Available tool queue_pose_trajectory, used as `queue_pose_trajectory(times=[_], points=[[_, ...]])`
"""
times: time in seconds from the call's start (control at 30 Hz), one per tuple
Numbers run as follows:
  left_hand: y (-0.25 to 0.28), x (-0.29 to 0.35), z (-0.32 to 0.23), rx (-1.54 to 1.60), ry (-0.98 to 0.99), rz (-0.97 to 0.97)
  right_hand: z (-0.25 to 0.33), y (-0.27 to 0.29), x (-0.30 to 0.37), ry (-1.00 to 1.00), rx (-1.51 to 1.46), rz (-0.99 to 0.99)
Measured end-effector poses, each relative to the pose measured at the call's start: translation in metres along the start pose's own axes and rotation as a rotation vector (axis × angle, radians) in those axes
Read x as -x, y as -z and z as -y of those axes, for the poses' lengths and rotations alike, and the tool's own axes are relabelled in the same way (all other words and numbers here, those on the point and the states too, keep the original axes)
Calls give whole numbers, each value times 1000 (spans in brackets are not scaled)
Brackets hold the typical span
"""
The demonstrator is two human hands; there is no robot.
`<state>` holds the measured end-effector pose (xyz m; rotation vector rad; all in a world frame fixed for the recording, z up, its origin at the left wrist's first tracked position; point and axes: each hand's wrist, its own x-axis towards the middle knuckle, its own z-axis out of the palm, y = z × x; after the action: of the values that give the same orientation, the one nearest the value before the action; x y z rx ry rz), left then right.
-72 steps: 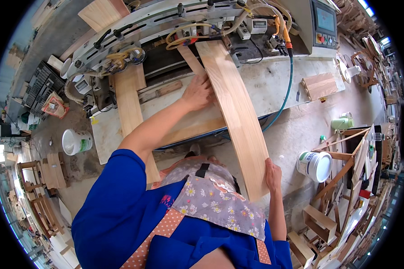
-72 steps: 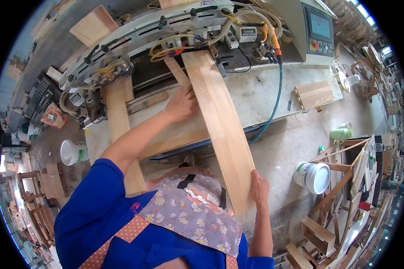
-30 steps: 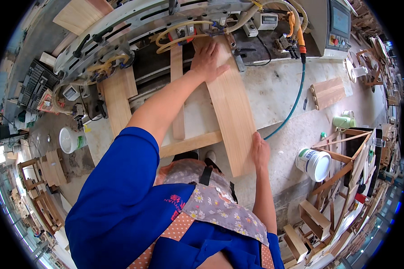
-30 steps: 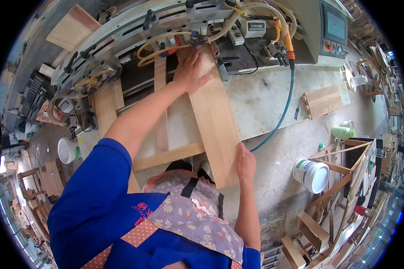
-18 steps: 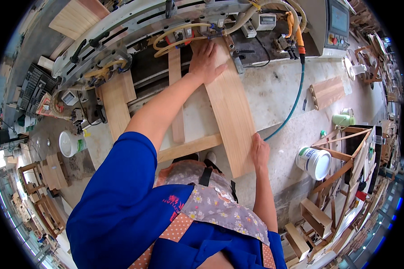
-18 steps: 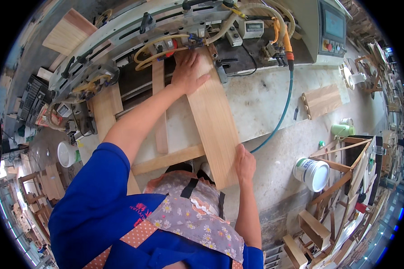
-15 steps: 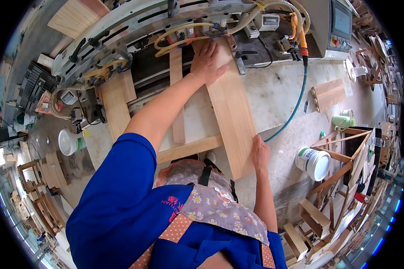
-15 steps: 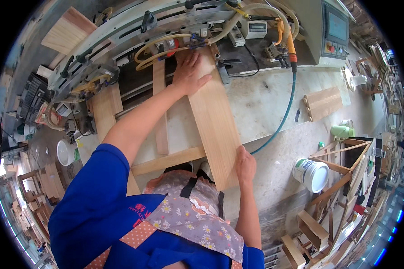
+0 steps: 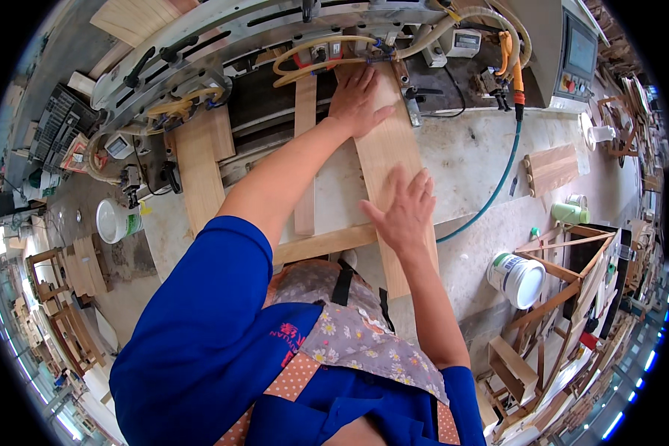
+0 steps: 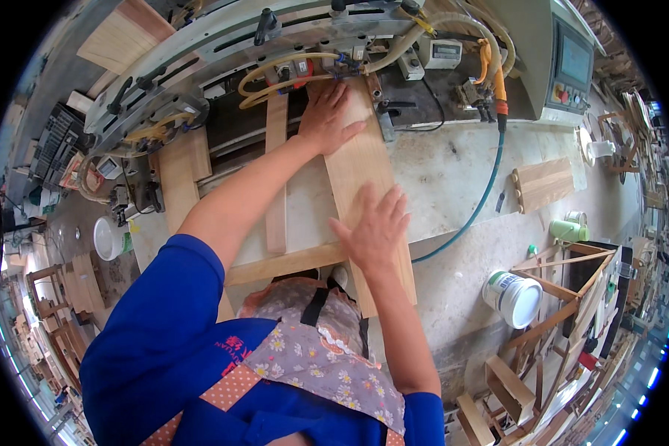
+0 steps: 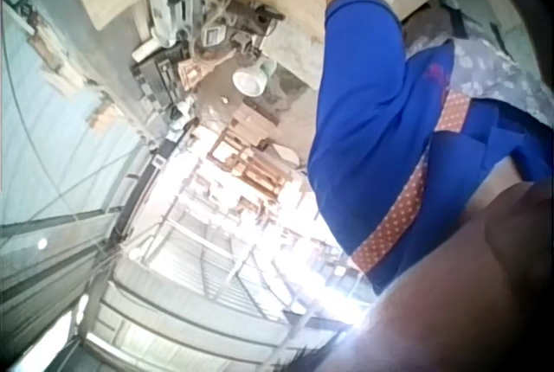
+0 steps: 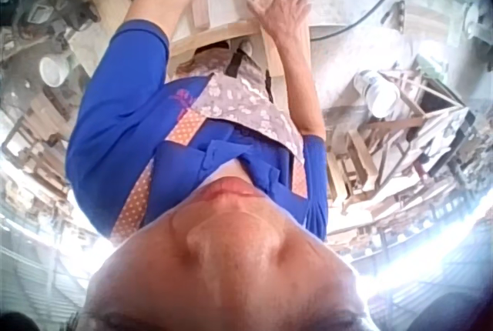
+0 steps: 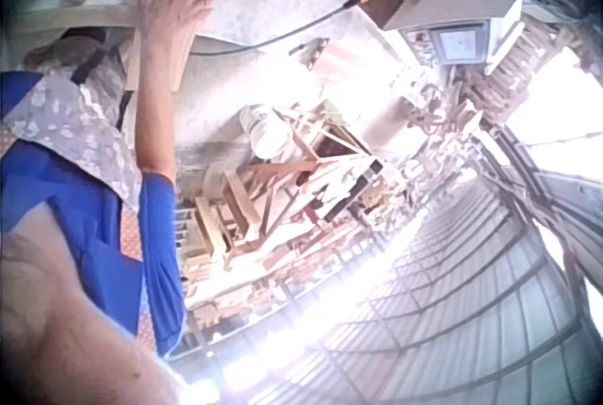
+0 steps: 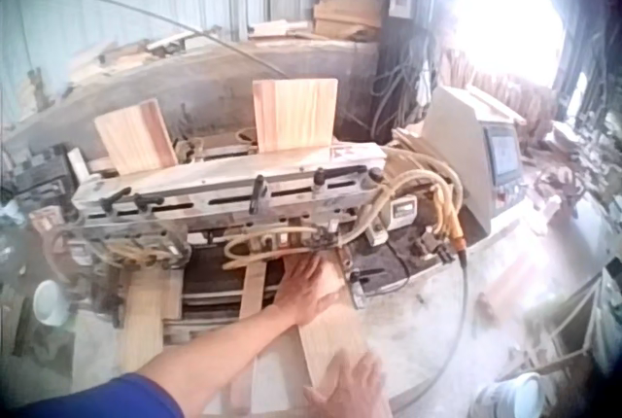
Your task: The person places wood panels into a woodworking machine, uses a compressed air tool to clean the machine and panels, and handles several wooden boards one by one.
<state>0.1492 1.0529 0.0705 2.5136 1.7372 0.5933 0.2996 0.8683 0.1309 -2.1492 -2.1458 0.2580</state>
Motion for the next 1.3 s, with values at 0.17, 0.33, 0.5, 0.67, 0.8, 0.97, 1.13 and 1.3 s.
queue_pose_trajectory(times=[0.17,0.33,0.5,0.67,0.8,0.97,1.13,1.3], points=[[-1,-1,0,-11,2,4,1,-19,-11,61,50,-43],[2,11,4,-4,30,40,8,-19,-11,61,65,-29],[49,102,-27,-9,251,-122,4,-20,-11,22,49,-57],[72,138,-23,23,459,-7,4,-22,-9,37,35,-72],[69,112,-9,56,470,72,4,-22,-8,36,16,-70],[42,60,5,60,402,-24,4,-23,-8,42,15,-95],[37,40,5,21,475,82,2,-28,-8,43,48,-133],[37,56,32,256,368,196,6,-24,-7,53,50,-137]])
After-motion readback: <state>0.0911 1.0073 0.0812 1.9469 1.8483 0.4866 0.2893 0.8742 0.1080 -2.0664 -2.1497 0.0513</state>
